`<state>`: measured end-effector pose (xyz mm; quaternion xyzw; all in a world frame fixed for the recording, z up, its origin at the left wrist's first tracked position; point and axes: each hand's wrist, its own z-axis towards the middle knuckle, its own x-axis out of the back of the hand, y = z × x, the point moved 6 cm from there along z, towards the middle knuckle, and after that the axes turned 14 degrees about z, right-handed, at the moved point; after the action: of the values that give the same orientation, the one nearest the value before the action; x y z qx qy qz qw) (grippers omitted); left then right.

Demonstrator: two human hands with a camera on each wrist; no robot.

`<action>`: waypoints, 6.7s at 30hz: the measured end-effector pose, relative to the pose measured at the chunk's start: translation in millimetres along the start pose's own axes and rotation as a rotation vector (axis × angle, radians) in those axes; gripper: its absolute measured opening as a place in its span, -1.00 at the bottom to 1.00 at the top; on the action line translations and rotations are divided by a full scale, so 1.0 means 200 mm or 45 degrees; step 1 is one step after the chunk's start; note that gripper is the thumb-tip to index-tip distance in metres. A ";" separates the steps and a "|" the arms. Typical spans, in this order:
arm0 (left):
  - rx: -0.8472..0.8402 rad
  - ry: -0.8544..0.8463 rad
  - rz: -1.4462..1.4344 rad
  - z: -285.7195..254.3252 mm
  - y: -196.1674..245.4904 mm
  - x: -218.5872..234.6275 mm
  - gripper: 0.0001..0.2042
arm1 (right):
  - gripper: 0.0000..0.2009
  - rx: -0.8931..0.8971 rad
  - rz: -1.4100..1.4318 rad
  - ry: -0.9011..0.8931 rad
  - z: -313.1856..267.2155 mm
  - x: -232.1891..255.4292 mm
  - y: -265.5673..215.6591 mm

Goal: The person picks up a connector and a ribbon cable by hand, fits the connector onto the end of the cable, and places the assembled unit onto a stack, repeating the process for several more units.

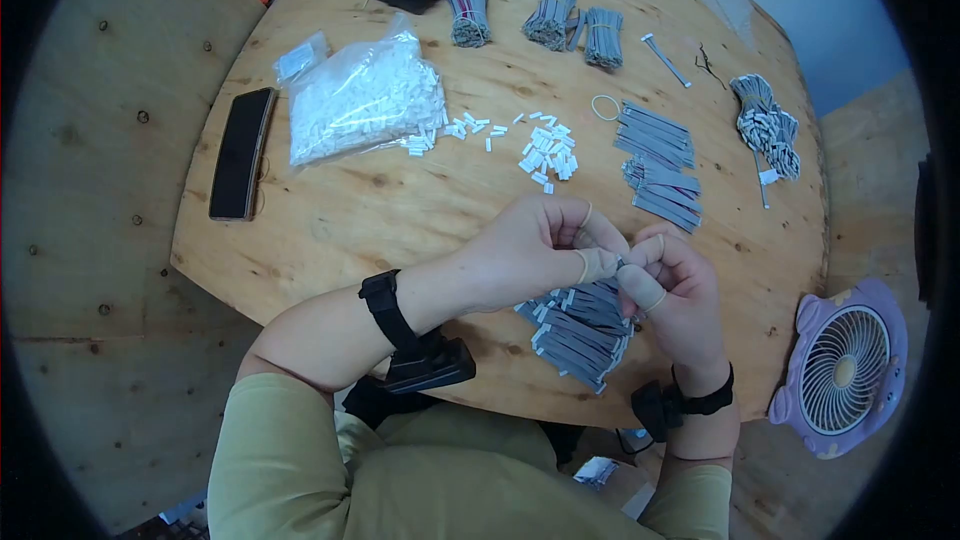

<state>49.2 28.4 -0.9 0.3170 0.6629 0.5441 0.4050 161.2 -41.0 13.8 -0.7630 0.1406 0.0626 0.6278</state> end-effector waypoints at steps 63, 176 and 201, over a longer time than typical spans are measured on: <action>-0.395 0.548 1.564 0.05 0.03 0.29 -0.85 | -0.87 0.601 -1.027 0.163 0.06 0.09 -0.13; 0.275 -0.109 -0.444 0.02 -0.10 -0.03 -0.81 | -0.91 -0.184 0.155 -0.106 0.00 0.03 0.01; 0.097 -0.044 -0.261 0.03 -0.07 -0.01 -0.84 | -0.93 -0.056 0.066 0.012 0.00 0.05 0.01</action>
<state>55.5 27.2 -13.8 0.2721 0.7049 0.4687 0.4575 169.6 -42.8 10.1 -0.7730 0.1620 0.0785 0.6083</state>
